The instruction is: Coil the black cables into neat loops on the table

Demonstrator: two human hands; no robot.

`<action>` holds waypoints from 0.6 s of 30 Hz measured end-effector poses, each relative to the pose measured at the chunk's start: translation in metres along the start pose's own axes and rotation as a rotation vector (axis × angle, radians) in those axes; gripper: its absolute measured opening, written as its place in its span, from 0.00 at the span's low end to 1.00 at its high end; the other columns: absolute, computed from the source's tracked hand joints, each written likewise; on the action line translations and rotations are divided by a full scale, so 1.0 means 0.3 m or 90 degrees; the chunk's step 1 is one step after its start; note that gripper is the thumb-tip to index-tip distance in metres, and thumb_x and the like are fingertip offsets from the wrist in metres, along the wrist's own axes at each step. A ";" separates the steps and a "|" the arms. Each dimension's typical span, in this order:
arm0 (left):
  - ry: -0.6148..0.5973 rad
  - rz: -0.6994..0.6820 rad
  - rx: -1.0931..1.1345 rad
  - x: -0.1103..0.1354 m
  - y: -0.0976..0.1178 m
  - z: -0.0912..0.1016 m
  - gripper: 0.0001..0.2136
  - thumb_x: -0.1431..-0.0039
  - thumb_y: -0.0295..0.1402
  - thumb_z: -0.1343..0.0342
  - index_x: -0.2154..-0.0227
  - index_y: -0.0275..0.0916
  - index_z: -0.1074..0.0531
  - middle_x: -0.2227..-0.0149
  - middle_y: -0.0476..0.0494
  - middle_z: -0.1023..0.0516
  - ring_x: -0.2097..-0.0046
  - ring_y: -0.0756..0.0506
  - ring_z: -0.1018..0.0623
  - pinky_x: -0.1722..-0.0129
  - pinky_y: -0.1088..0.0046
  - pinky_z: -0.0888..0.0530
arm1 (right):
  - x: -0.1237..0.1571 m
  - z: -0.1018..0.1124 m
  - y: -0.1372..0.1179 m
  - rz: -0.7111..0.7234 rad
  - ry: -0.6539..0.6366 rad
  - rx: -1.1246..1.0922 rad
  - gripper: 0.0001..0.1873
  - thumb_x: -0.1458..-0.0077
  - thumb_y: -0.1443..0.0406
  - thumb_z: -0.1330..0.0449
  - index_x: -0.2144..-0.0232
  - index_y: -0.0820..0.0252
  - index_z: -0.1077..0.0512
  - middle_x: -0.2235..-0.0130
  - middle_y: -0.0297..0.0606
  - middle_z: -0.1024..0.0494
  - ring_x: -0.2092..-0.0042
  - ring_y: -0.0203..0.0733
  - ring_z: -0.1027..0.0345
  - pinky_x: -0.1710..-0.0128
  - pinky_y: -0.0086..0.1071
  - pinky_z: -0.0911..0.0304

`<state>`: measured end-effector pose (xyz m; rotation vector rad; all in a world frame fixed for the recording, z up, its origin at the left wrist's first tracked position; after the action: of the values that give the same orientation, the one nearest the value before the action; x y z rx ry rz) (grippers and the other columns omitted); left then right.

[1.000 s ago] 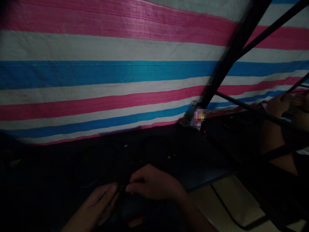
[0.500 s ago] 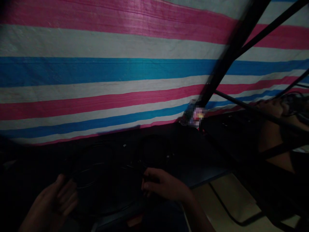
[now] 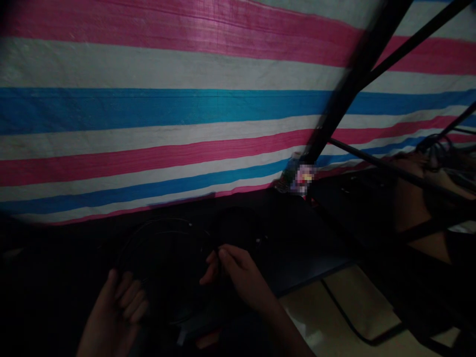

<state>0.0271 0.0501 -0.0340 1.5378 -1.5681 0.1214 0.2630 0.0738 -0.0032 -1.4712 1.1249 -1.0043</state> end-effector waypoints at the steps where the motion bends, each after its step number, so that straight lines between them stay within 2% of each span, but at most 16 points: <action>1: 0.002 -0.009 -0.002 0.004 -0.012 -0.003 0.21 0.37 0.41 0.38 0.78 0.43 0.43 0.84 0.62 0.46 0.87 0.57 0.44 0.88 0.80 0.49 | -0.004 -0.010 0.006 -0.010 0.010 -0.047 0.25 0.32 0.47 0.47 0.60 0.63 0.25 0.75 0.33 0.25 0.72 0.39 0.26 0.67 0.33 0.34; 3: 0.017 -0.031 -0.008 0.013 -0.022 -0.011 0.20 0.36 0.40 0.38 0.77 0.43 0.43 0.83 0.62 0.45 0.86 0.57 0.45 0.88 0.79 0.49 | -0.010 -0.028 0.014 -0.012 0.020 -0.120 0.24 0.34 0.47 0.44 0.56 0.63 0.25 0.78 0.27 0.32 0.79 0.34 0.34 0.75 0.29 0.38; 5: 0.032 -0.043 0.004 0.022 -0.017 -0.020 0.20 0.34 0.40 0.41 0.77 0.43 0.43 0.84 0.62 0.45 0.86 0.57 0.45 0.88 0.79 0.48 | -0.014 -0.045 0.008 0.008 0.002 -0.142 0.22 0.36 0.50 0.40 0.54 0.62 0.24 0.77 0.25 0.34 0.80 0.31 0.37 0.75 0.28 0.39; 8: 0.040 -0.060 0.043 0.027 0.020 -0.025 0.21 0.31 0.39 0.44 0.78 0.43 0.45 0.85 0.62 0.45 0.87 0.57 0.44 0.89 0.78 0.48 | -0.004 -0.066 -0.005 0.027 -0.070 -0.100 0.22 0.37 0.54 0.36 0.48 0.61 0.25 0.69 0.33 0.24 0.68 0.35 0.28 0.63 0.31 0.33; 10: 0.040 -0.091 0.043 0.026 0.067 -0.020 0.22 0.31 0.40 0.43 0.79 0.42 0.45 0.85 0.62 0.44 0.87 0.56 0.44 0.89 0.78 0.46 | 0.019 -0.065 0.010 0.005 -0.125 -0.087 0.23 0.39 0.53 0.35 0.48 0.61 0.26 0.61 0.40 0.21 0.59 0.40 0.25 0.59 0.34 0.30; 13: 0.016 -0.135 0.021 0.030 0.145 -0.017 0.22 0.31 0.41 0.44 0.79 0.42 0.45 0.86 0.61 0.42 0.86 0.56 0.42 0.89 0.78 0.44 | 0.078 -0.039 0.093 -0.122 -0.232 -0.047 0.22 0.39 0.51 0.36 0.51 0.61 0.26 0.59 0.42 0.21 0.62 0.38 0.25 0.65 0.31 0.29; 16: -0.005 -0.145 0.019 0.047 0.207 -0.032 0.22 0.25 0.39 0.56 0.79 0.42 0.47 0.86 0.59 0.42 0.86 0.55 0.42 0.88 0.77 0.43 | 0.173 -0.012 0.195 -0.284 -0.436 0.076 0.16 0.39 0.53 0.37 0.60 0.61 0.23 0.65 0.35 0.23 0.71 0.31 0.31 0.71 0.23 0.35; 18: 0.005 -0.166 0.019 0.061 0.239 -0.042 0.22 0.24 0.37 0.61 0.79 0.42 0.47 0.86 0.59 0.42 0.85 0.55 0.43 0.88 0.77 0.43 | 0.216 0.011 0.232 -0.312 -0.504 0.168 0.14 0.38 0.57 0.38 0.67 0.61 0.22 0.71 0.31 0.27 0.74 0.28 0.37 0.74 0.20 0.41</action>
<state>-0.0227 0.0600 0.0211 1.7479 -1.3522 0.0040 0.2701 0.0057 -0.0695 -1.7228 0.0623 -0.7230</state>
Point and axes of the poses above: each hand's wrist, its own x-axis away from the middle knuckle, its own z-axis out of the back of the hand, y = z × x, the point moved 6 cm from there along -x, towards the middle knuckle
